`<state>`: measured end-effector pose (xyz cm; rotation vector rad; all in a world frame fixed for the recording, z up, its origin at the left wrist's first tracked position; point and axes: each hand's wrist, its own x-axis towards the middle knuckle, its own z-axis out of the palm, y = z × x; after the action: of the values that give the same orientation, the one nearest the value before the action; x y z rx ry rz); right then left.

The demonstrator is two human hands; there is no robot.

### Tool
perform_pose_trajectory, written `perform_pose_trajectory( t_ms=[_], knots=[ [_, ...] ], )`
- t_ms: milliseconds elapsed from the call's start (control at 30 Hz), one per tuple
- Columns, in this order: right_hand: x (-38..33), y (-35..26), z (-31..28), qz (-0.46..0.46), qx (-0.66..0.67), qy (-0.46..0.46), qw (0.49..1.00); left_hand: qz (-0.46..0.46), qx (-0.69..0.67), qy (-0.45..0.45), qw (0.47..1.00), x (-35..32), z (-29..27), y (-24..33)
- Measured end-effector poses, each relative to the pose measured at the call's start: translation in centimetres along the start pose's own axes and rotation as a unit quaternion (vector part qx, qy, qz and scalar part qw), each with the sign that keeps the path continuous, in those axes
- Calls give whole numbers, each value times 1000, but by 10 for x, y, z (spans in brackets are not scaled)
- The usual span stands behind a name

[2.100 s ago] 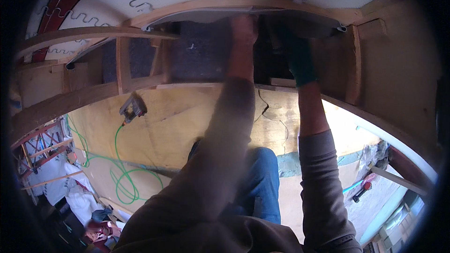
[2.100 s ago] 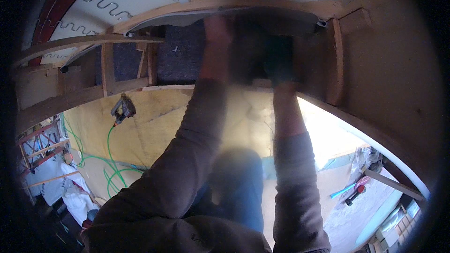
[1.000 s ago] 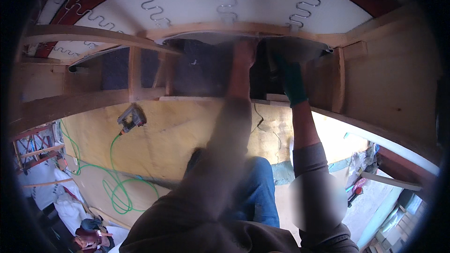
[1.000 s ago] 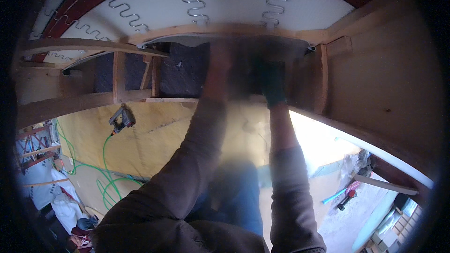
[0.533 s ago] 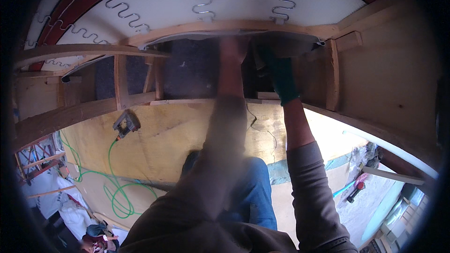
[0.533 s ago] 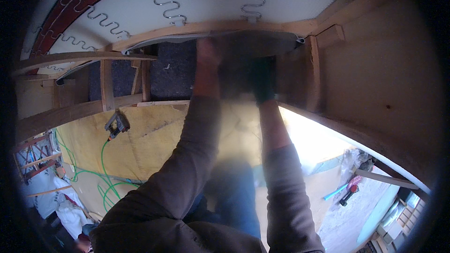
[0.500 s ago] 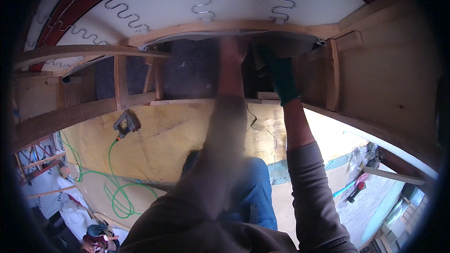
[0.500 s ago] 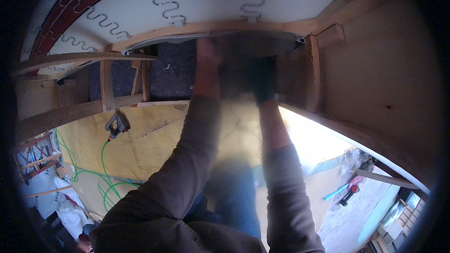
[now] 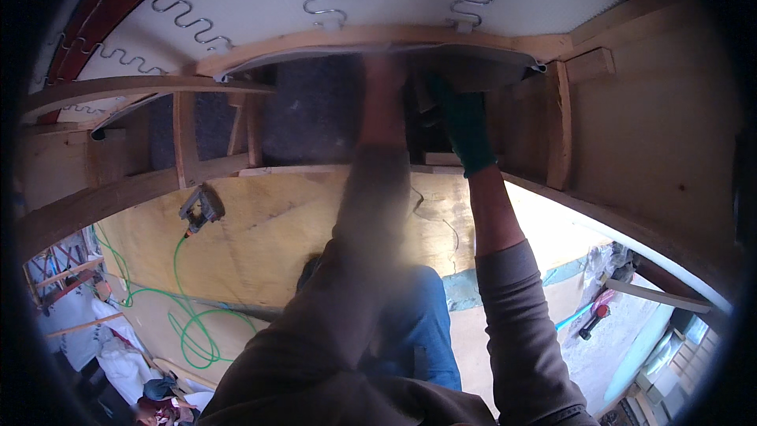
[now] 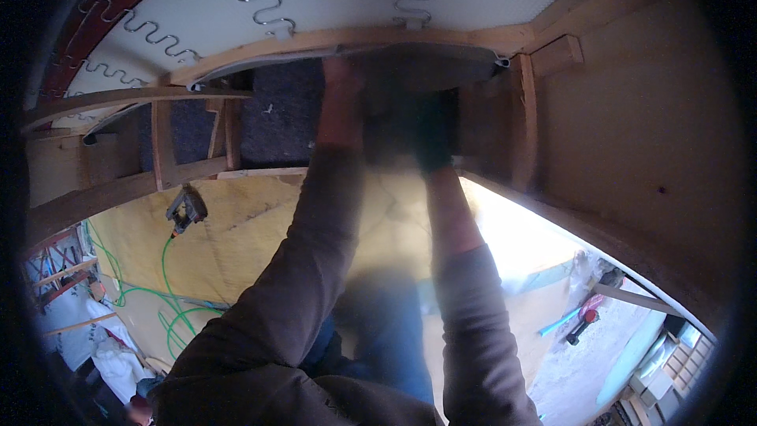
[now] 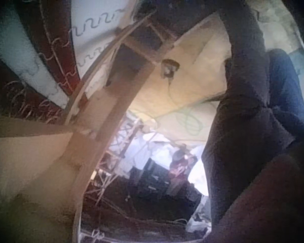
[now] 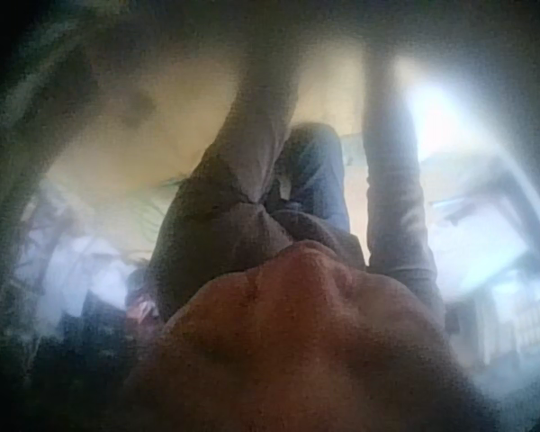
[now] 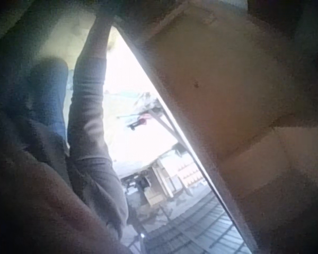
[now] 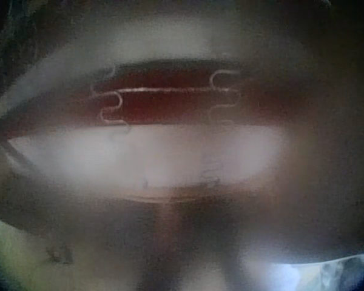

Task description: The person kneels and uses a pneumatic staple gun to attach a dark fabric layer to the underside of a wooden chair frame. They then place a tufted gray cushion on the floor, smooth it, and return to staple the fabric to the frame.

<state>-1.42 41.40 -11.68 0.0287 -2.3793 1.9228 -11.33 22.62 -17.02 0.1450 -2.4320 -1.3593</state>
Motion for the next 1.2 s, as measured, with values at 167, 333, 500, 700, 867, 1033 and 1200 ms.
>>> perform_pose_trajectory(
  t_ms=[167,333,500,700,867,1033,1200],
  knots=[
    [14,79,1,-103,-461,-54,880,69,-2,15,997,3,-3,3],
    [10,65,-6,-63,-136,-75,986,115,-34,47,992,1,-7,4],
    [7,40,-2,-82,-67,-53,993,96,-15,23,995,-7,-21,25],
    [10,53,0,-100,-109,-36,988,-32,-48,-22,998,-17,-40,52],
    [9,42,-4,-13,-99,-69,993,81,117,45,989,-11,-28,41],
    [11,31,-9,-143,-309,-52,939,-17,111,-99,989,-10,-27,35],
    [21,37,-32,-204,-416,-129,877,-177,-401,-123,890,-84,-94,47]
  ],
)
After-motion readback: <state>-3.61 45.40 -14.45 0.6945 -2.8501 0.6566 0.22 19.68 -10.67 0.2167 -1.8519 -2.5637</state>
